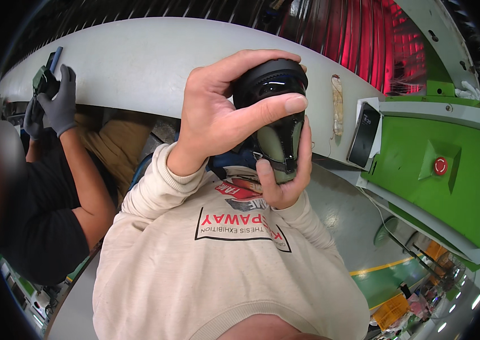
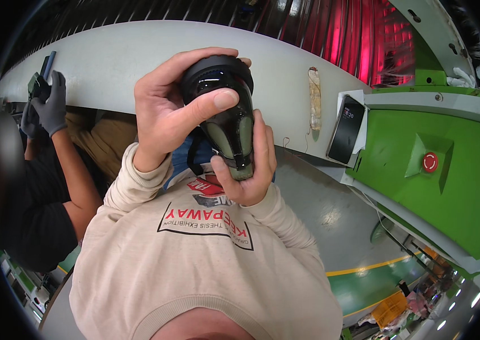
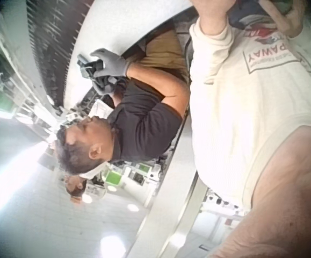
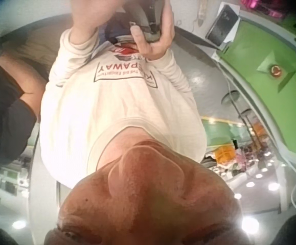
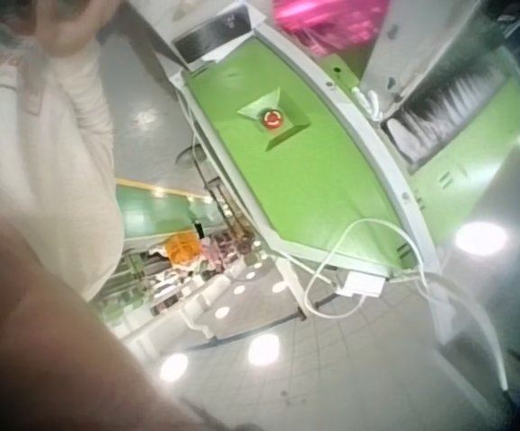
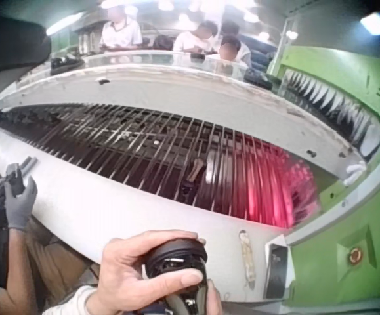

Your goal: Assembling shoe components and inspecting shoes on a production line.

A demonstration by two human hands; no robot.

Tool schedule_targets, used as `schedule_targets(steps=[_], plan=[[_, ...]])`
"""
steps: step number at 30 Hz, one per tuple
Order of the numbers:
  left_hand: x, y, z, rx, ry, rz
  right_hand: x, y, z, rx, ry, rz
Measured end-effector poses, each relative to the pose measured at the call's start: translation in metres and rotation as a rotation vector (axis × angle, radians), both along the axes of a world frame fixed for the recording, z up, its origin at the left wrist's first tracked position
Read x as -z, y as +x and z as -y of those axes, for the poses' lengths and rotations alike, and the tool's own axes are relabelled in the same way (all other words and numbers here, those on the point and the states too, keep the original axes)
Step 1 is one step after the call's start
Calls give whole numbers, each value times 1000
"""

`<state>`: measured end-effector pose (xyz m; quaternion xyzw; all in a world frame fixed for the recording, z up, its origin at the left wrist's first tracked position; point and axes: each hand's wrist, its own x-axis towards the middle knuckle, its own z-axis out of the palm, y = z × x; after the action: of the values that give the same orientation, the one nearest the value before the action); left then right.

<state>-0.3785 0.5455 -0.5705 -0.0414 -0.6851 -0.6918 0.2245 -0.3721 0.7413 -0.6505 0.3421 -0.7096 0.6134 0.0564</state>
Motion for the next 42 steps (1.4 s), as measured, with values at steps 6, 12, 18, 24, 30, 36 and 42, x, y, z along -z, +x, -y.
schedule_targets(steps=[6, 12, 18, 24, 30, 36, 42], plan=[[-1, -3, -4, 5, -45, -15, -1, 2, -1, 29, -14, 77], [-1, -12, -10, -20, -89, 43, 7, -3, -6, 92, -11, 123], [19, 0, -13, 93, 48, 113, -2, -3, -11, 97, -261, 392], [29, 3, -17, 52, 34, 144, 15, -11, -26, 94, -475, 634], [27, 4, -13, 27, 26, 159, 18, -10, -25, 107, -488, 653], [26, 1, -9, 11, -29, 141, 21, -11, -25, 105, -520, 690], [23, -6, -4, 5, -67, 103, 24, -17, -23, 100, -340, 516]])
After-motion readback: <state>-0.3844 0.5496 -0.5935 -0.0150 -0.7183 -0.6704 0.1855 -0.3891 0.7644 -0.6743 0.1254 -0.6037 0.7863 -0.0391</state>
